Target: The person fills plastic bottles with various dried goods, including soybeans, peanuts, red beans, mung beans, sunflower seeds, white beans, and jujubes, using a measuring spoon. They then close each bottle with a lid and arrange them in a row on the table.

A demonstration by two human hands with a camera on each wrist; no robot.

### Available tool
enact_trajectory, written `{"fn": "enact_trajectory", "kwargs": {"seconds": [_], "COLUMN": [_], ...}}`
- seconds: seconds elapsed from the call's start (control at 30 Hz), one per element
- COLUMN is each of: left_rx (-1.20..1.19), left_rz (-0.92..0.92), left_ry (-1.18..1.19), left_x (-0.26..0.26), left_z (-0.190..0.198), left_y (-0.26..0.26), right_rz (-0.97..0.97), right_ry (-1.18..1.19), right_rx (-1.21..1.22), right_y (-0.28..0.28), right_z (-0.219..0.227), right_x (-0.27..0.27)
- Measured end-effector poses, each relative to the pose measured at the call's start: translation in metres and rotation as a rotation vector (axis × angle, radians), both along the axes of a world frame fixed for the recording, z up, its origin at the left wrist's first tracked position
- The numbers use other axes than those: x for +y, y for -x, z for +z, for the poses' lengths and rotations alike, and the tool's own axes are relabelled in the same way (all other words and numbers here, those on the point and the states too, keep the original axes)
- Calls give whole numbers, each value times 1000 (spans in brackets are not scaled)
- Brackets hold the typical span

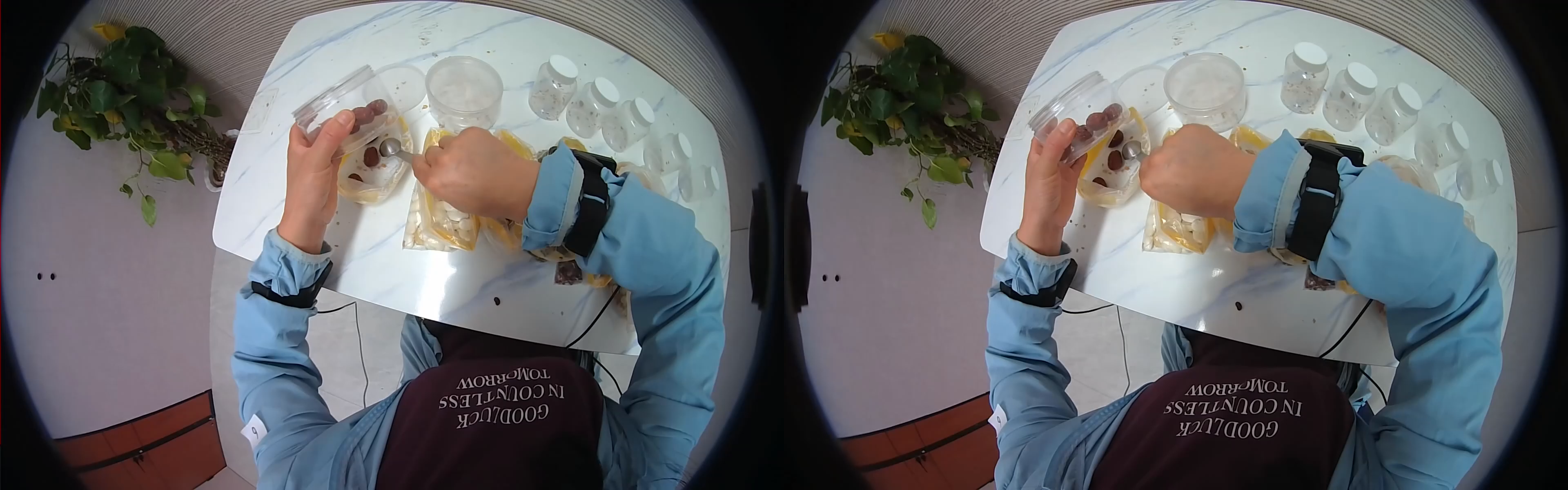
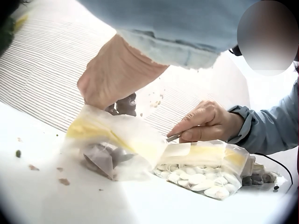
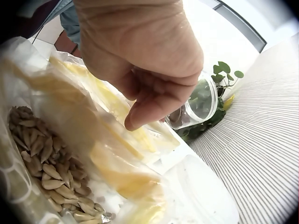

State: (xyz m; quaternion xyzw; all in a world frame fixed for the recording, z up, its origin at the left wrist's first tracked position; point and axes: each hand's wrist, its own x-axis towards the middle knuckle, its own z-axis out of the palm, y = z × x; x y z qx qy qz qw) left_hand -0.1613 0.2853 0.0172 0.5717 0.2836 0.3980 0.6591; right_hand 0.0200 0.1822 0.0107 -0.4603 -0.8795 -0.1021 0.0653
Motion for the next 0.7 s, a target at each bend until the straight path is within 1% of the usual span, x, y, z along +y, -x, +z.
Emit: {"fn": "enact_trajectory", "kwargs": {"seconds": [0.07, 0.17, 0.27, 0.47, 0.57, 0.67, 0.7], "left_rx": [10, 21, -9, -4, 12, 32, 26], "left_rz": [-36, 11, -36, 53, 4, 53, 40], "left_ry": [-11, -8, 23, 26, 22, 63, 60], "left_x": [7, 12, 8, 13, 16, 11, 11], "left_z": [-7, -14, -4, -15, -17, -15, -14], "left_y": [2, 2, 3, 4, 6, 5, 5], "right_rz": [6, 8, 3, -5, -13, -16, -13], "right_ry": [7, 11, 20, 54, 51, 50, 51], "right_rx": [5, 20, 12, 16, 21, 35, 37], "right_y": [0, 0, 0, 0, 0, -1, -1], "right_z": [-1, 0, 0, 4, 3, 2, 1], "right_x": [0, 0, 1, 0, 0, 0, 0]}}
